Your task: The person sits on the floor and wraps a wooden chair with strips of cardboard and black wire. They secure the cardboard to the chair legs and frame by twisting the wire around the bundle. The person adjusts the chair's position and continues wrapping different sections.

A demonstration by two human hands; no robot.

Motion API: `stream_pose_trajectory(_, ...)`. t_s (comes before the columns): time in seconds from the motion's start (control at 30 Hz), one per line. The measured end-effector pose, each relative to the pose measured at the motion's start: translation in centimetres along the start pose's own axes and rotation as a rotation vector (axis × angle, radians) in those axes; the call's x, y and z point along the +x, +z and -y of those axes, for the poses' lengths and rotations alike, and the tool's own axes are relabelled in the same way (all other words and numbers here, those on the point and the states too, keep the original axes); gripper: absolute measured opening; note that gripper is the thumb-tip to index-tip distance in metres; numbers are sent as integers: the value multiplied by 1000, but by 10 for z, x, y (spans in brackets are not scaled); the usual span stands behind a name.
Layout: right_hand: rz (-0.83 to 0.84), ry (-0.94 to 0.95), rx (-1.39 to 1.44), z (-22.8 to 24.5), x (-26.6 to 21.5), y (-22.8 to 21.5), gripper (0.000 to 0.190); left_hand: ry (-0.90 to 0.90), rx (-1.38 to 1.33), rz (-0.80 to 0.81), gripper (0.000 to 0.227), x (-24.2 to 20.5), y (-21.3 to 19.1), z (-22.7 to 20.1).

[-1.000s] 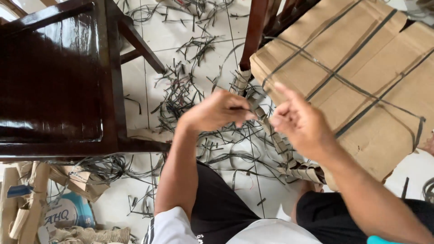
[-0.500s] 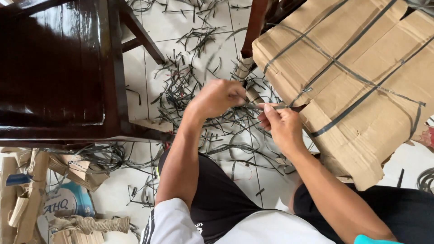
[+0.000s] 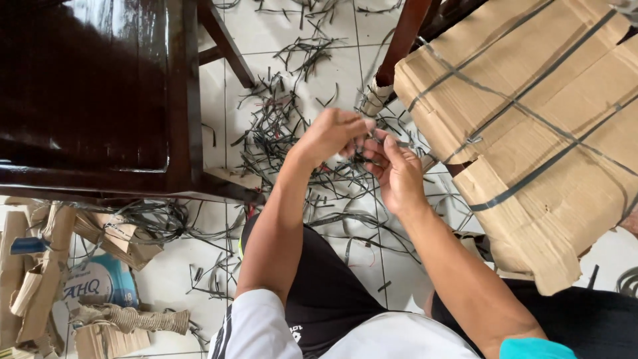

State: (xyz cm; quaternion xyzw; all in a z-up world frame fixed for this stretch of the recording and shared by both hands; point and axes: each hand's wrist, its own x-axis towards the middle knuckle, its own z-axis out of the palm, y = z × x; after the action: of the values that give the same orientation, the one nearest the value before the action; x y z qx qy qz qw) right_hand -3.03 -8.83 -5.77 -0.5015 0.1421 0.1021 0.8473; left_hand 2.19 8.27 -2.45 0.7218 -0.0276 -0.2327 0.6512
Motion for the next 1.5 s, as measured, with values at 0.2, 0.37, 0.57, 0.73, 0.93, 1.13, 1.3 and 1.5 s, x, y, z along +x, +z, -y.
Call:
stream_pose_trajectory(0.2,-5,53,-9,-27,31,-14,20,-11,-222,-79,35,27,-8,20)
stream_pose_trajectory(0.37,-23,96,-59,-26,49,-12,24,69,-412,-118,18,28,-30,10)
stream_pose_trajectory(0.57,35,224,-155,-27,43,-22,28,186,-460,-437,11,84,-60,38)
stream_pose_trajectory(0.73,-68,314,-218,-44,39,-57,26,151,-662,-531,8,110,-80,47)
stream_pose_trajectory(0.93,-152,379,-224,-56,34,-83,24,153,-696,-553,19,119,-74,43)
stream_pose_trajectory(1.13,-172,360,-217,-66,32,-101,22,118,-654,-526,20,139,-62,43)
stream_pose_trajectory(1.3,-212,334,-210,-67,32,-112,21,-30,-570,-532,25,164,-53,53)
stream_pose_trajectory(1.5,-228,331,-204,-70,34,-127,22,234,-863,-707,7,181,-65,60)
